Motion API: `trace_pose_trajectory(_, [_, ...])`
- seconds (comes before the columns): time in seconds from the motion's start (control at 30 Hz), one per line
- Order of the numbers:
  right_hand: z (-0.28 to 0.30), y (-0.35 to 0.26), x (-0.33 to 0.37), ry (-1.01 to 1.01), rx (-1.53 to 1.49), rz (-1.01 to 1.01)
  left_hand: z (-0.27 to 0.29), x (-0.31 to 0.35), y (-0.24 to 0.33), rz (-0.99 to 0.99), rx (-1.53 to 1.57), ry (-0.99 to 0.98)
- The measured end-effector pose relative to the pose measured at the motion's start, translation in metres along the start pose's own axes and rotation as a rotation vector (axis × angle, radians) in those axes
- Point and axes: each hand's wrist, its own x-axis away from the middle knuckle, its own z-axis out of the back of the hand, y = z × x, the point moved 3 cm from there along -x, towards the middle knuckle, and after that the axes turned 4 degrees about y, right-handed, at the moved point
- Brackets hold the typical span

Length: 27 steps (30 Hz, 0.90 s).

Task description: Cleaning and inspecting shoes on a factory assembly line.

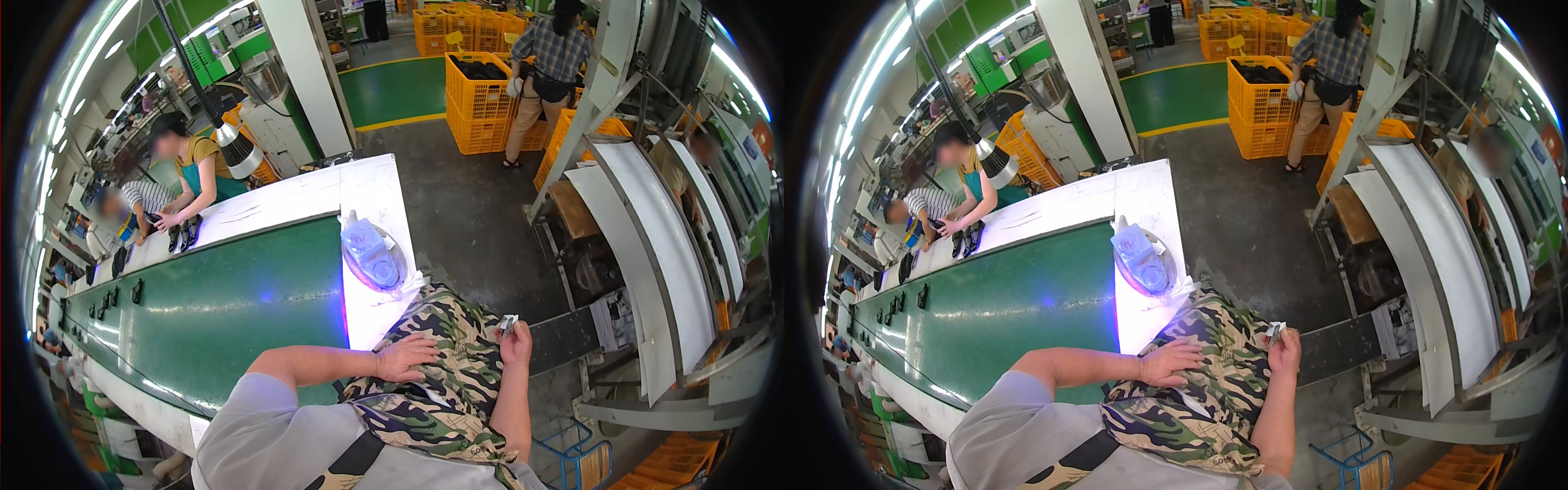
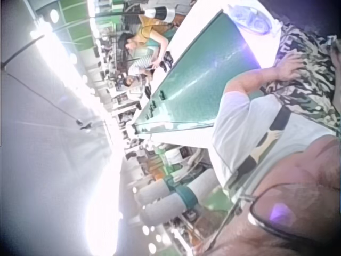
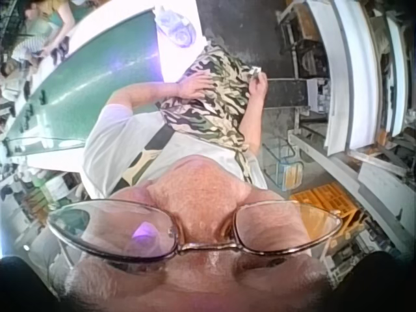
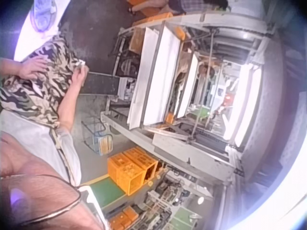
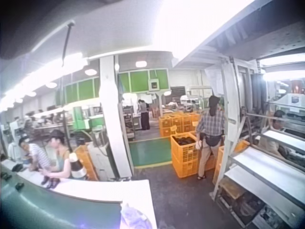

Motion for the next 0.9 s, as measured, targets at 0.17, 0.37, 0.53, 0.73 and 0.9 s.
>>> trace_pose_trajectory(0.17, [0.003, 0.001, -0.001, 0.020, -0.005, 0.006, 0.002, -0.001, 0.002, -0.011, -0.006, -0.003])
trace_pose_trajectory(0.37, [0.004, 0.002, -0.002, 0.024, -0.016, -0.015, 0.003, -0.002, 0.004, -0.006, -0.012, -0.002])
trace_pose_trajectory(0.53, [0.013, 0.003, -0.005, -0.032, -0.058, -0.018, 0.005, -0.003, 0.005, -0.007, -0.005, -0.001])
trace_pose_trajectory(0.73, [0.008, 0.003, -0.005, -0.010, -0.030, -0.021, 0.004, -0.002, 0.004, 0.002, 0.001, -0.004])
trace_pose_trajectory(0.9, [0.003, 0.001, -0.002, -0.005, -0.042, -0.022, 0.002, -0.002, 0.002, 0.005, 0.007, -0.011])
